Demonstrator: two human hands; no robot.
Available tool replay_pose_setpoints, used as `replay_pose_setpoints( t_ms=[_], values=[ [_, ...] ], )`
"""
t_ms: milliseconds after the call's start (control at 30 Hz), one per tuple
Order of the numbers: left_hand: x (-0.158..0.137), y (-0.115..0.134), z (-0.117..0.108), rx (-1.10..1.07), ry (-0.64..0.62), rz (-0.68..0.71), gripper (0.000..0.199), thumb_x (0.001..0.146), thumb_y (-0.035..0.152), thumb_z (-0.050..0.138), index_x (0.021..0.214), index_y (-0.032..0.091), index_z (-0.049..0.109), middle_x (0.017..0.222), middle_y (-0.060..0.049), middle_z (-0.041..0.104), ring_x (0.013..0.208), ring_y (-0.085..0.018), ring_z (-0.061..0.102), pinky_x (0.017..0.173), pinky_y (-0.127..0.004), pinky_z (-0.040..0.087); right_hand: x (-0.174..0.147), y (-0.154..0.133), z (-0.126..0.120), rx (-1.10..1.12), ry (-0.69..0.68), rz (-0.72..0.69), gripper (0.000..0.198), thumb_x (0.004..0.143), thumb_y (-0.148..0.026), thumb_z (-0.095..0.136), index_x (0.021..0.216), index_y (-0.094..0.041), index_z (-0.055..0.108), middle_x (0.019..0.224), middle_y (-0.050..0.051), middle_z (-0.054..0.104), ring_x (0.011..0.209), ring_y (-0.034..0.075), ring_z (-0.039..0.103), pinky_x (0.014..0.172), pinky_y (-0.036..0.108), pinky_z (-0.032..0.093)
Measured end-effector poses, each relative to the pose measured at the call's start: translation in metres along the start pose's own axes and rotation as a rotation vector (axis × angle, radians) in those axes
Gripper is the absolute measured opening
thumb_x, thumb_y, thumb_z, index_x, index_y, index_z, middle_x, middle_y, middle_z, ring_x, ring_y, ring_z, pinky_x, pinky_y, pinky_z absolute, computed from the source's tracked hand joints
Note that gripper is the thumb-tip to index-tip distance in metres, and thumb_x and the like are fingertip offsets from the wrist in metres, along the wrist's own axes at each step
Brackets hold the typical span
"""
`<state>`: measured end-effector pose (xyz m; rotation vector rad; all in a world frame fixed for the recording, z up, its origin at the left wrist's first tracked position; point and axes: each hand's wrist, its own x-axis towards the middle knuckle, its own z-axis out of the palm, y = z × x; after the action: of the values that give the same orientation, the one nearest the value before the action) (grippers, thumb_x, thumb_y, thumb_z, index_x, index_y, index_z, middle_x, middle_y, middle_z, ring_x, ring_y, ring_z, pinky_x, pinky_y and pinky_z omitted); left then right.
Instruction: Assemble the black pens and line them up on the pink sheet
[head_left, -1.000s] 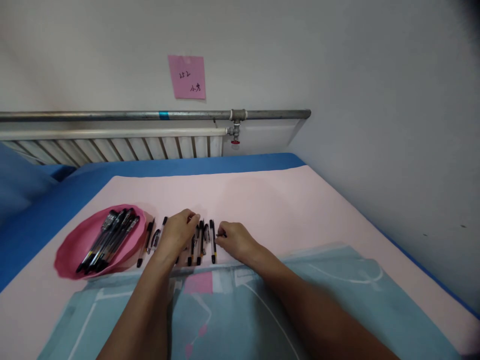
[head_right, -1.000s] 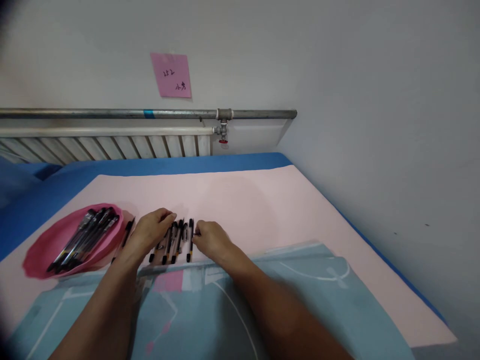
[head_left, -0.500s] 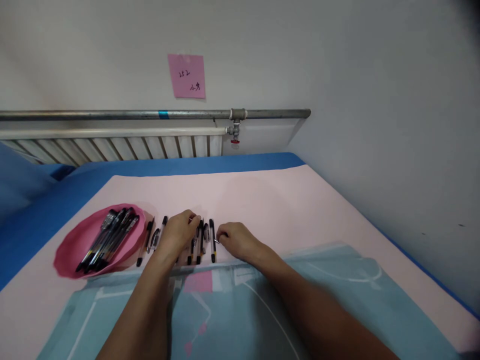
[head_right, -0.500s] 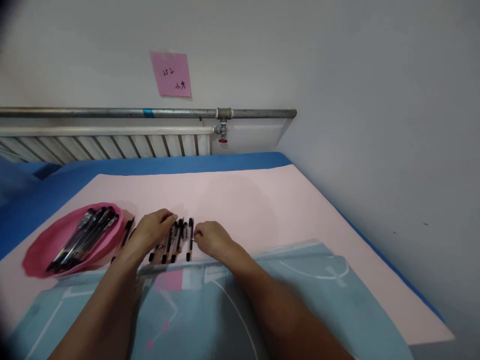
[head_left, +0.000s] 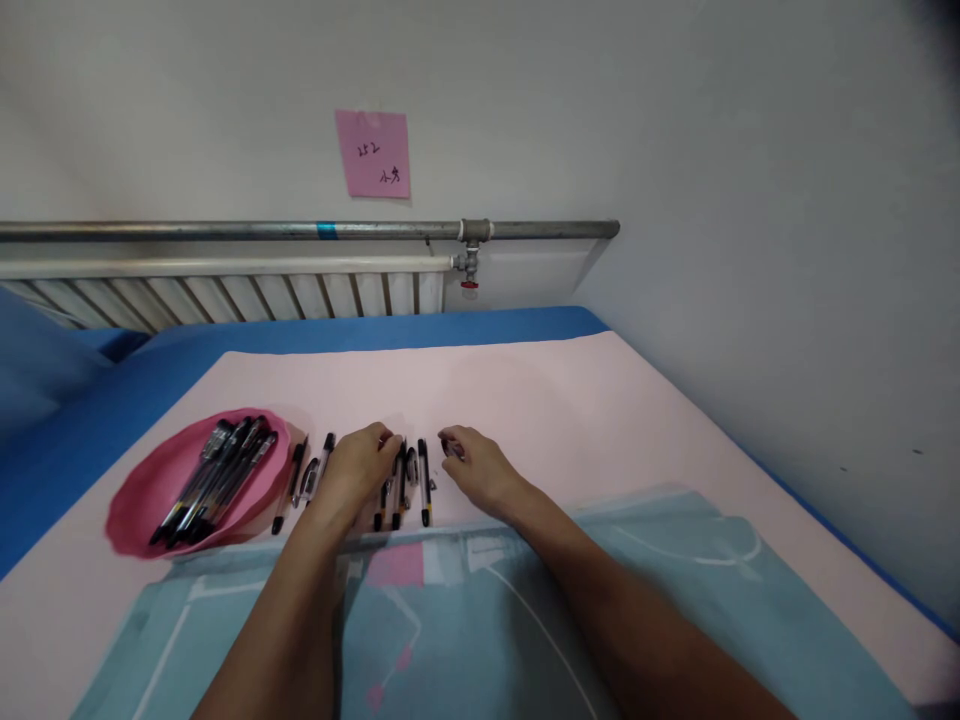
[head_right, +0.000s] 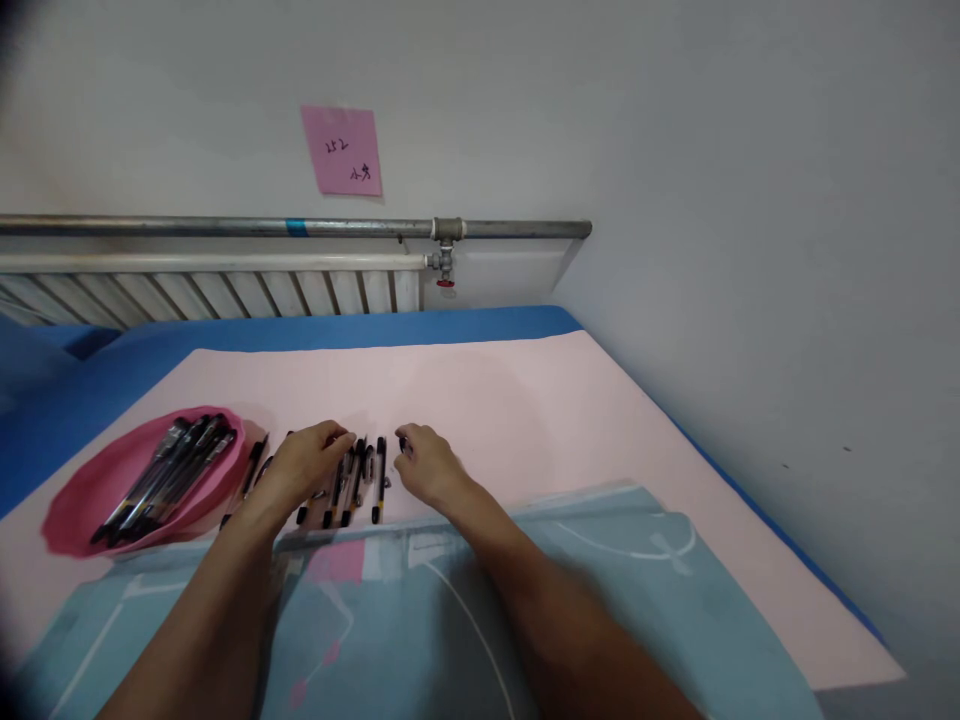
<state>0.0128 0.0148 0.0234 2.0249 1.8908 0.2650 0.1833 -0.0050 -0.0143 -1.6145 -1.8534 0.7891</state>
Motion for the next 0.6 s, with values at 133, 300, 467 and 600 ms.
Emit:
replay_pose_setpoints(
  t_ms=[133, 300, 467, 600],
  values=[
    [-0.0005, -0.0003, -0.0001, 0.012, -0.002, 0.004, 0.034, 0.082, 0.036, 0.037, 0.089, 0.018, 0.065, 0.089, -0.008, 0.070, 0.082, -0.020, 0.061, 0.067, -0.026, 0.039, -0.0037, -0.0001, -0.0036, 0.035, -0.030, -0.014, 0.039, 0.070, -0.004, 0.045, 0.105, -0.016, 0.057, 0.106, 0.009, 0.058, 0.091, 0.015, 0.057, 0.079, 0.026, 0.042],
    [-0.0014, 0.0015, -0.0012, 0.043, -0.019, 0.004, 0.034, 0.082, 0.035, 0.037, 0.090, 0.017, 0.065, 0.091, -0.009, 0.069, 0.084, -0.021, 0.061, 0.067, -0.026, 0.038, -0.0064, -0.0022, -0.0059, -0.105, -0.083, -0.063, 0.029, 0.067, -0.008, 0.054, 0.094, -0.016, 0.062, 0.087, 0.005, 0.060, 0.077, 0.014, 0.055, 0.070, 0.024, 0.040],
    [-0.0006, 0.0016, -0.0003, 0.035, -0.024, 0.008, 0.034, 0.082, 0.034, 0.037, 0.089, 0.017, 0.065, 0.090, -0.009, 0.069, 0.082, -0.020, 0.061, 0.067, -0.026, 0.039, -0.0035, 0.0005, -0.0037, -0.133, -0.086, -0.155, 0.025, 0.068, -0.007, 0.053, 0.089, -0.016, 0.063, 0.081, 0.003, 0.059, 0.072, 0.012, 0.052, 0.066, 0.023, 0.037],
    [-0.0001, 0.0009, 0.0008, 0.033, -0.028, 0.008, 0.034, 0.082, 0.034, 0.037, 0.089, 0.016, 0.065, 0.089, -0.009, 0.069, 0.082, -0.020, 0.061, 0.067, -0.026, 0.039, 0.0007, 0.0050, 0.0009, -0.154, -0.039, -0.200, 0.017, 0.071, -0.009, 0.052, 0.083, -0.016, 0.062, 0.076, 0.002, 0.058, 0.070, 0.012, 0.050, 0.064, 0.022, 0.034]
  ],
)
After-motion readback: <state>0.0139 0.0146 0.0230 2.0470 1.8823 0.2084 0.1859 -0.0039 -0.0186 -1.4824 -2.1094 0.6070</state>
